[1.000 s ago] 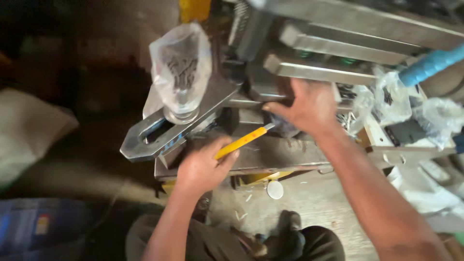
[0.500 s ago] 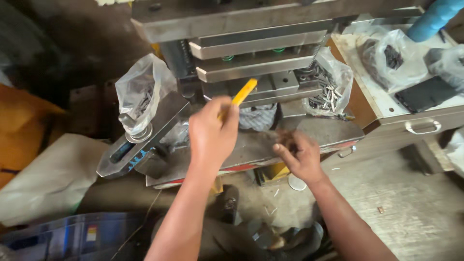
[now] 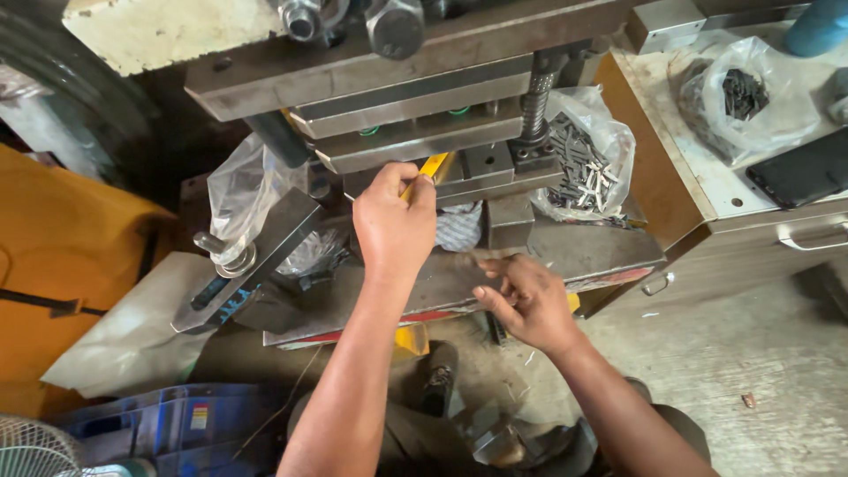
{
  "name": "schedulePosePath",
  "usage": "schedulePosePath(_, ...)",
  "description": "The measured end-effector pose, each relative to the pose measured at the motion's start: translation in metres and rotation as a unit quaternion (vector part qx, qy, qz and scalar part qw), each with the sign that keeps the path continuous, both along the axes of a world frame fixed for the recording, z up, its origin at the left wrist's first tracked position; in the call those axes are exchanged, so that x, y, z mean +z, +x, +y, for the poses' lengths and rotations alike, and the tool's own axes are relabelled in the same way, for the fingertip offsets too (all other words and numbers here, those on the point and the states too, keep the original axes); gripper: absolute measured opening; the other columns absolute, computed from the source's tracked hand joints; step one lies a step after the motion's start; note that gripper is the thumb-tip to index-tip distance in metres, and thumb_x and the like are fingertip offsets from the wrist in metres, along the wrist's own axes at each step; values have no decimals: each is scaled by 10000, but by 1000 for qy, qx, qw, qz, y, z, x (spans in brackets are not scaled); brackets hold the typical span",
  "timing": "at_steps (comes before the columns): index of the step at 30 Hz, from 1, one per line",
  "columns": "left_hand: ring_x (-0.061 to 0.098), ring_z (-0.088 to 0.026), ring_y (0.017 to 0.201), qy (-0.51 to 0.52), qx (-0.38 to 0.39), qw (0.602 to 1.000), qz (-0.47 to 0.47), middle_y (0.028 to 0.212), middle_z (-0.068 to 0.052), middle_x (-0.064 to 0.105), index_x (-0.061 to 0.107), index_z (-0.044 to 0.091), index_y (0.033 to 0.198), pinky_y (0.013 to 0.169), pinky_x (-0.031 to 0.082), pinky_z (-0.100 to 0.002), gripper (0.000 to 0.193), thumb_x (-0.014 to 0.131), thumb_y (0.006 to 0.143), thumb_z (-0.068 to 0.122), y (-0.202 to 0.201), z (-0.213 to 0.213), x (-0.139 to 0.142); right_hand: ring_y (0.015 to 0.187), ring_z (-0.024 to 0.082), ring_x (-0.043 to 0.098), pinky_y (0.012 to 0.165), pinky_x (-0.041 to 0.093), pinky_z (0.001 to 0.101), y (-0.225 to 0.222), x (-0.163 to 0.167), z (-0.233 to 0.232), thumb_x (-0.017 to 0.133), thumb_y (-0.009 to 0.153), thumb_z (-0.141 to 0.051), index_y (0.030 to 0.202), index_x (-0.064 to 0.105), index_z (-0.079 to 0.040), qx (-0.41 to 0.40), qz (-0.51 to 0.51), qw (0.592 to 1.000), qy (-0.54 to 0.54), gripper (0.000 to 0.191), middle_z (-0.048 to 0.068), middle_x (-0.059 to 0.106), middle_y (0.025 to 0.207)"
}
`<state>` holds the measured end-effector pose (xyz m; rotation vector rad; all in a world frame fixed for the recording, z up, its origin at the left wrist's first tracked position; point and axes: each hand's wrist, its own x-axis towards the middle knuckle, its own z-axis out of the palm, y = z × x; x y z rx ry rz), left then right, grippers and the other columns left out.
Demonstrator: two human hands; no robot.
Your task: The person sits in front of a manual press machine and repeatedly places small metal pieces into the press, then uses a yellow utility knife to push or adjust the pieces before operating the press. The person continues this cycle, handling each piece individually and occasionally clearing debris from the machine surface.
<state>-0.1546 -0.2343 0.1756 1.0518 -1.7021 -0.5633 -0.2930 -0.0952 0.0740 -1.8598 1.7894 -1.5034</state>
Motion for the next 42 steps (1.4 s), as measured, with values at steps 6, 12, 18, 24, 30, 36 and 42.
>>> schedulePosePath(6, 608, -57, 752, 64, -108, 981, 151, 846, -13, 700, 688, -16, 1000, 664, 500, -222, 79, 717, 951, 38, 44, 10, -54, 751, 202, 678, 676, 531, 307, -4, -3, 4, 774, 901, -211, 1070, 735, -48, -23, -15, 999, -35, 238, 91, 704, 922)
schedulePosePath(12, 488, -66, 595, 213, -99, 934, 270, 746, -22, 615, 689, -19, 1043, 513, 371, -219, 115, 731, 943, 19, 118, 17, -103, 1198, 313, 619, 1064, 465, 472, -18, 66, -11, 783, 904, -237, 1168, 691, -45, -70, 212, 963, -150, 339, 103, 693, 1255)
schedulePosePath(18, 683, -360, 1011, -217, 29, 968, -120, 1051, -122, 692, 644, 78, 1136, 874, 565, -418, 262, 746, 938, 216, 83, 51, -114, 1343, 358, 483, 1177, 307, 539, 5, 69, -33, 822, 971, -278, 1275, 683, -85, -106, 282, 943, -144, 387, 107, 602, 1405)
schedulePosePath(24, 688, -364, 827, -82, 2, 986, -145, 998, -150, 698, 659, 63, 1202, 700, 545, -444, 340, 760, 927, 237, 76, 52, -101, 1425, 361, 443, 1222, 255, 544, 53, -2, -21, 775, 1005, -284, 1393, 600, -58, -121, 184, 971, -88, 482, 96, 565, 1489)
schedulePosePath(30, 694, -338, 815, -87, -3, 988, -126, 985, -119, 701, 688, 85, 1195, 704, 556, -418, 271, 723, 948, 190, 76, 42, -94, 1422, 357, 447, 1225, 251, 543, 52, 6, -26, 764, 975, -293, 1372, 618, -80, -125, 185, 971, -88, 474, 77, 593, 1464)
schedulePosePath(36, 688, -347, 815, -84, -6, 990, -109, 984, -129, 693, 694, 72, 1183, 705, 552, -422, 257, 725, 945, 164, 79, 43, -98, 1409, 345, 458, 1217, 238, 553, 55, 8, -24, 752, 967, -320, 1343, 641, -93, -126, 186, 971, -83, 453, 70, 596, 1446)
schedulePosePath(42, 682, -363, 818, -71, -7, 992, -99, 982, -141, 682, 704, 72, 1174, 704, 550, -429, 260, 732, 931, 158, 79, 45, -92, 1405, 342, 459, 1213, 233, 550, 55, 13, -19, 754, 956, -319, 1313, 650, -101, -125, 188, 970, -86, 431, 70, 598, 1443)
